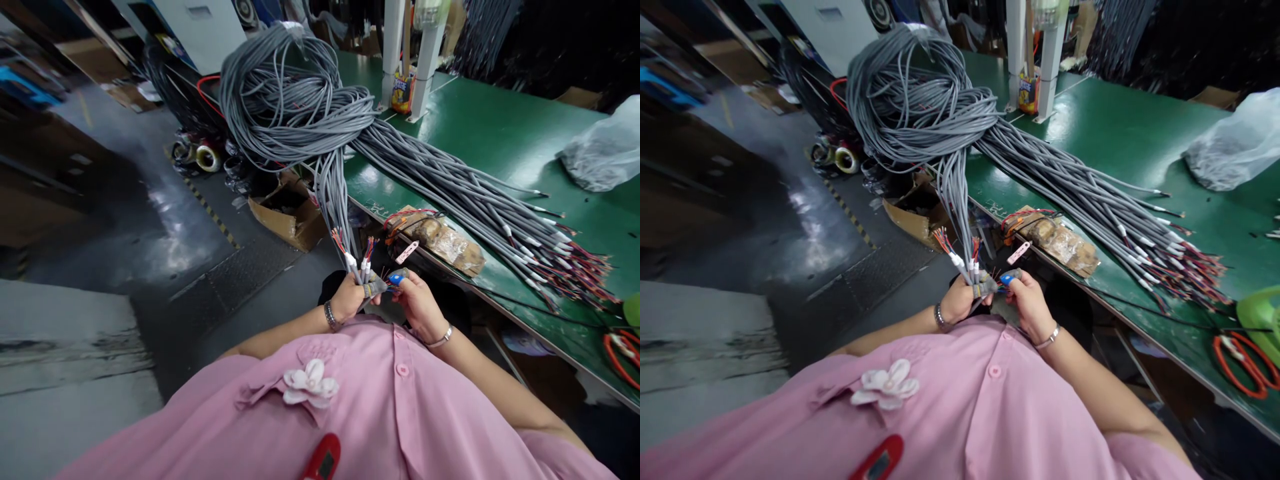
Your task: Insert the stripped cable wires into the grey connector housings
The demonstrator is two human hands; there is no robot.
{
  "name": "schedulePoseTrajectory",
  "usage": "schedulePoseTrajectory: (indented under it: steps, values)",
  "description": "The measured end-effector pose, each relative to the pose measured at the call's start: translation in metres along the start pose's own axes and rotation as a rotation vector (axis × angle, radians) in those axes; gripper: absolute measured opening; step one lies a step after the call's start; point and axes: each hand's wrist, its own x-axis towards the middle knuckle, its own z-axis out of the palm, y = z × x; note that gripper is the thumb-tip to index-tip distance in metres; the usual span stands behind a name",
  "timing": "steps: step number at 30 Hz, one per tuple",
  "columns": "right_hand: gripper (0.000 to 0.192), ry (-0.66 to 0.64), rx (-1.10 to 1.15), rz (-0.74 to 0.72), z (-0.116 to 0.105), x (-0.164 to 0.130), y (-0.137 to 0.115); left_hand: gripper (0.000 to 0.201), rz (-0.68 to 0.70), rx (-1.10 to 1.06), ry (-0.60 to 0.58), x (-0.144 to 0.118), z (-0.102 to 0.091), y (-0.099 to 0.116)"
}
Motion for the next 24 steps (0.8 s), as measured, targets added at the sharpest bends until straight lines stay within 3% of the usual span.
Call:
schedulePoseTrajectory:
  steps: [5,10,16,24]
  values:
    - [0.027,0.007,0.141,0.038,-0.020,0.013,-0.002,0.031,-0.047,-0.116,-0.007,0.002,-0.006,0.006]
    - [0.045,-0.030,0.111,0.046,-0.032,0.027,-0.006,0.030,-0.123,-0.215,-0.081,0.007,-0.004,0.018]
    - [0.051,-0.128,0.026,-0.030,-0.027,0.043,-0.015,0.028,-0.163,-0.308,-0.152,0.026,0.003,0.019]
    - [0.041,-0.057,0.100,-0.048,-0.017,0.042,-0.021,0.024,-0.191,-0.378,-0.136,0.034,0.005,0.016]
